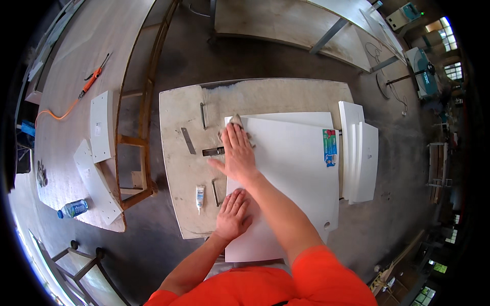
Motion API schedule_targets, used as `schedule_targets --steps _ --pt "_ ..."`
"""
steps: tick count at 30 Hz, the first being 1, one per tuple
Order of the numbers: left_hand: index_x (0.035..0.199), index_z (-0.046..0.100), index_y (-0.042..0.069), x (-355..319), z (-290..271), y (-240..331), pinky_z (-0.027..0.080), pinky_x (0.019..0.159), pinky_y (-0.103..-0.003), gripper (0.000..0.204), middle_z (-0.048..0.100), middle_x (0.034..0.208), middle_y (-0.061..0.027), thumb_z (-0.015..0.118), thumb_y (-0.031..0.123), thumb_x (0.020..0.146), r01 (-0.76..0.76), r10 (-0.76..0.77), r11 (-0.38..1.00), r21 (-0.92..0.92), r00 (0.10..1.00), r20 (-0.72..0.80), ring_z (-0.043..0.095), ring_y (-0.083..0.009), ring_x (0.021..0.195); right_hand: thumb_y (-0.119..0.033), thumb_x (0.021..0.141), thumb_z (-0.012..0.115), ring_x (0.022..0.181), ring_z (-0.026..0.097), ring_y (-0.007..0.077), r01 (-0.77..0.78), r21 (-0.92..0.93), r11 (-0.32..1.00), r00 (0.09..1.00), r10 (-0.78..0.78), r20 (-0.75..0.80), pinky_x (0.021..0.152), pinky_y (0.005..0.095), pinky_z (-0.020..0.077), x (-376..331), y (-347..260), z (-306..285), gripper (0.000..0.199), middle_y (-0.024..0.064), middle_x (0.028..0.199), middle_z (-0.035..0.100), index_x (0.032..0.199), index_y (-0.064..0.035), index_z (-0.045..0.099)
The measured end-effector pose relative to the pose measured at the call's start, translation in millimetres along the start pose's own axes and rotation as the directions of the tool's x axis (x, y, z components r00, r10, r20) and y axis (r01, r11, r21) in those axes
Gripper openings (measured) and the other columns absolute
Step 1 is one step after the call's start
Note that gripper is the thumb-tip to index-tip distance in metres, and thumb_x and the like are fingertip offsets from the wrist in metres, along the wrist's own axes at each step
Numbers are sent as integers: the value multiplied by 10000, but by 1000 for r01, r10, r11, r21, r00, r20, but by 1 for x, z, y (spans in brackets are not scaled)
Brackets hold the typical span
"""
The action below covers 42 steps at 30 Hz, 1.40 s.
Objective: The person wipes several white furniture panels with a cloth, applying water from a bottle to the cloth between panels.
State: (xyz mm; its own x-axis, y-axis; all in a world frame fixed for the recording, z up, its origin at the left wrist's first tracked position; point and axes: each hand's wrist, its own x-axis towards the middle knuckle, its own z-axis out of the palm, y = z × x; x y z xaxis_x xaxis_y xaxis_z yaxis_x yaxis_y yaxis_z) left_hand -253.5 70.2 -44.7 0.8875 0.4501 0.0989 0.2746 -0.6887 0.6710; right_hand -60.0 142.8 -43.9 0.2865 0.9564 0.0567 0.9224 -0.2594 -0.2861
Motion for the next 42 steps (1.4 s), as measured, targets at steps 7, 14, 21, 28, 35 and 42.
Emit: schedule_targets --steps 7,14,21,28,35,42 --pt "1332 609 75 -4 10 -2 313 1209 -527 551 467 1574 -163 748 319 858 18 -18 1000 22 999 -33 394 -358 1492 -731 946 487 1579 146 389 -168 -152 974 985 173 18 1284 495 112 0 90 -13 1051 258 1680 202 1584 72 260" --pt "1320 620 77 -3 16 3 306 1209 -533 540 470 1570 -167 751 329 861 -5 6 1000 22 999 -52 399 -363 1488 -775 934 455 1587 92 394 -523 -256 813 846 531 -42 1287 493 66 -26 153 -29 1122 272 1684 172 1601 85 183" --pt "1315 626 83 -5 16 4 306 1209 -533 543 484 1557 -163 757 341 856 29 -27 999 34 997 -66 404 -366 1482 -764 927 489 1583 107 395 -255 -108 961 961 264 77 1291 464 74 -5 129 -29 1125 281 1678 182 1594 93 195" --pt "1294 639 82 2 18 6 326 1197 -537 522 509 1536 -167 758 327 850 0 1 1000 12 998 -62 428 -375 1464 -822 907 436 1581 93 415 -234 -121 965 971 239 31 1288 499 55 13 81 -10 1167 287 1675 181 1584 102 213" --pt "1252 657 60 -6 15 -2 376 1174 -521 494 577 1454 -161 762 283 823 14 -15 1000 -9 991 -132 506 -367 1401 -474 945 662 1502 325 421 110 269 957 990 -130 59 1235 529 243 -106 23 -30 737 234 1601 376 1419 67 506" --pt "1224 650 52 0 10 2 385 1162 -521 453 584 1446 -157 761 260 837 -4 0 1000 -29 992 -124 518 -356 1392 -362 985 626 1500 334 389 -37 65 997 996 42 -73 1244 510 226 17 59 -16 622 217 1571 432 1429 50 485"
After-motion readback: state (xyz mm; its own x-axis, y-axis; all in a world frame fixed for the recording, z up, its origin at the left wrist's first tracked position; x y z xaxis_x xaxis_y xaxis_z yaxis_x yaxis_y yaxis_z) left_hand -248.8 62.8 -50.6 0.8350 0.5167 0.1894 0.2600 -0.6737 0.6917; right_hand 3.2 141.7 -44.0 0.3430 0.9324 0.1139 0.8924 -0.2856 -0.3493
